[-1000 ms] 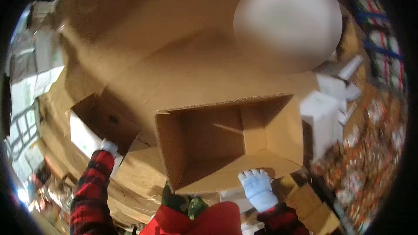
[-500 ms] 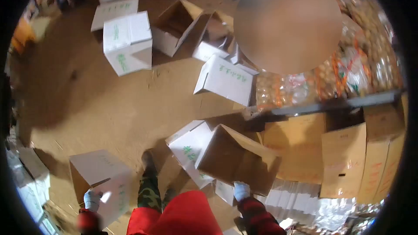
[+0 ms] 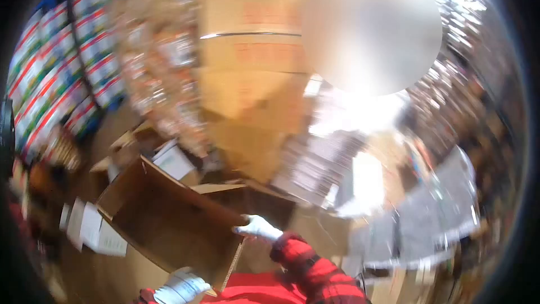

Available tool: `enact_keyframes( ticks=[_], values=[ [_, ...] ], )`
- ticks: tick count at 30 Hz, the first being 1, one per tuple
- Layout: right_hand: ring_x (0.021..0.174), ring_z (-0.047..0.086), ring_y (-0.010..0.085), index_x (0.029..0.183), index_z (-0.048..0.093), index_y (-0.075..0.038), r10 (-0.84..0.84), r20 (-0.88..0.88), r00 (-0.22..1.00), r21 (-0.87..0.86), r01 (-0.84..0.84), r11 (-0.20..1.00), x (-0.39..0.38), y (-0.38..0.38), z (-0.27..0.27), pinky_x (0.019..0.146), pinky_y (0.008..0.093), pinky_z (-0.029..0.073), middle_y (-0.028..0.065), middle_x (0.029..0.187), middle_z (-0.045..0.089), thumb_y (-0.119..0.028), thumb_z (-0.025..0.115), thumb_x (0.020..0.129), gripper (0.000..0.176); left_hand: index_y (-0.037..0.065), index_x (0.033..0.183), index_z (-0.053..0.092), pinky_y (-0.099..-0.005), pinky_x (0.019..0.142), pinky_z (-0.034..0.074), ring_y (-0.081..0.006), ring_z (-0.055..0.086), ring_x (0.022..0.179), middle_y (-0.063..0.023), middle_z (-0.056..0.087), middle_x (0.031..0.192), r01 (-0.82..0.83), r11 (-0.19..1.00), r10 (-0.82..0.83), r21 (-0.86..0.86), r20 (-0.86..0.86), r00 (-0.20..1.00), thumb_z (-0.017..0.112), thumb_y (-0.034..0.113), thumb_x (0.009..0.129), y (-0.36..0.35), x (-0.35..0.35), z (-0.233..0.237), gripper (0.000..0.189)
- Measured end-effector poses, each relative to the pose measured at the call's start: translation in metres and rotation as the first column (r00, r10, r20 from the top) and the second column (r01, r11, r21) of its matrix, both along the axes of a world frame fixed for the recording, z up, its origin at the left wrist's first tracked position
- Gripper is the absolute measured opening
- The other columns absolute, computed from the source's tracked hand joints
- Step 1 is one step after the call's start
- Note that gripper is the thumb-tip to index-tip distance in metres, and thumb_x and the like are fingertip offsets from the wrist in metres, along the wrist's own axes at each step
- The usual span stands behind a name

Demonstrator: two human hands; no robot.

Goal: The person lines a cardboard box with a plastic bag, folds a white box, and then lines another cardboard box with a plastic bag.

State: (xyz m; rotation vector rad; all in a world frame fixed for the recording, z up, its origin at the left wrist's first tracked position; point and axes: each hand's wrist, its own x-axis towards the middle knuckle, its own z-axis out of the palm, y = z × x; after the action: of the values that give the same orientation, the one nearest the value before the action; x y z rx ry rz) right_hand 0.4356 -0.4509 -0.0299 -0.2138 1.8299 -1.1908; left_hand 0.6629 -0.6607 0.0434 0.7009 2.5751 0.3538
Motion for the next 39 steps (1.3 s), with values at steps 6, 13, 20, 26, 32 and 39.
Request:
enact_keyframes(
  ticks=[6,13,20,26,32,39],
  values=[
    [0.066,0.055,0.0175,0.094,0.066,-0.002,-0.194,-0.374,0.907,0.212,0.287,0.934,0.09,0.23,0.049,0.066,0.0326,0.045,0.0091,0.071,0.063,-0.032,0.064,0.072,0.037,0.023,0.077,0.061,-0.0393,0.082,0.042,-0.0182,0.058,0.071,0.0006,0.061,0.074,0.753,0.64,-0.653,0.154,-0.409,0.638,0.054,0.022,0.074,0.116,-0.047,-0.019,0.008],
    [0.073,0.065,0.0236,0.097,0.068,-0.007,-0.595,-0.53,0.604,0.511,0.787,0.344,0.242,0.412,0.051,0.068,0.0347,0.05,0.0125,0.082,0.068,-0.03,0.071,0.067,0.038,0.025,0.111,0.055,-0.0427,0.099,0.033,-0.025,0.05,0.111,-0.0069,0.053,0.116,0.588,0.709,-0.314,0.39,-0.572,0.758,0.058,0.019,0.072,0.242,-0.12,0.013,0.039],
    [0.076,0.065,0.0289,0.091,0.068,-0.004,-0.516,-0.78,0.354,0.404,0.915,0.017,0.167,0.503,0.024,0.071,0.0381,0.05,0.0164,0.08,0.067,-0.028,0.066,0.069,0.032,-0.002,0.14,0.02,-0.0336,0.106,0.028,-0.0311,0.03,0.132,-0.0227,0.031,0.14,-0.123,0.737,-0.116,0.665,0.304,0.946,0.062,0.043,0.08,0.388,-0.201,-0.071,0.086],
    [0.084,0.063,0.0342,0.096,0.067,-0.008,-0.431,-0.791,0.434,0.437,0.894,0.099,-0.039,0.654,0.003,0.076,0.0423,0.048,0.0175,0.086,0.066,-0.03,0.061,0.071,0.033,-0.003,0.139,0.02,-0.0332,0.105,0.029,-0.0332,0.034,0.129,-0.0244,0.035,0.138,-0.225,0.675,0.025,0.702,0.284,0.959,0.065,0.041,0.079,0.543,-0.337,-0.094,0.087],
    [0.093,0.061,0.0346,0.099,0.065,-0.005,-0.404,-0.656,0.637,0.578,0.769,0.274,-0.2,0.766,-0.04,0.083,0.0418,0.047,0.0213,0.097,0.064,-0.036,0.057,0.072,0.042,0.003,0.139,0.026,-0.0374,0.097,0.038,-0.0367,0.049,0.115,-0.0265,0.048,0.126,-0.478,0.871,0.382,0.113,0.455,0.804,0.06,0.035,0.08,0.663,-0.458,-0.126,0.075],
    [0.108,0.054,0.0351,0.117,0.053,0.0,-0.43,-0.51,0.745,0.564,0.667,0.487,-0.26,0.791,-0.077,0.091,0.0405,0.043,0.0237,0.115,0.055,-0.041,0.058,0.075,0.059,0.003,0.137,0.028,-0.041,0.09,0.042,-0.0384,0.054,0.104,-0.0276,0.055,0.111,-0.497,0.867,0.474,0.029,0.256,0.842,0.059,0.026,0.072,0.693,-0.518,-0.161,0.075]
  ],
)
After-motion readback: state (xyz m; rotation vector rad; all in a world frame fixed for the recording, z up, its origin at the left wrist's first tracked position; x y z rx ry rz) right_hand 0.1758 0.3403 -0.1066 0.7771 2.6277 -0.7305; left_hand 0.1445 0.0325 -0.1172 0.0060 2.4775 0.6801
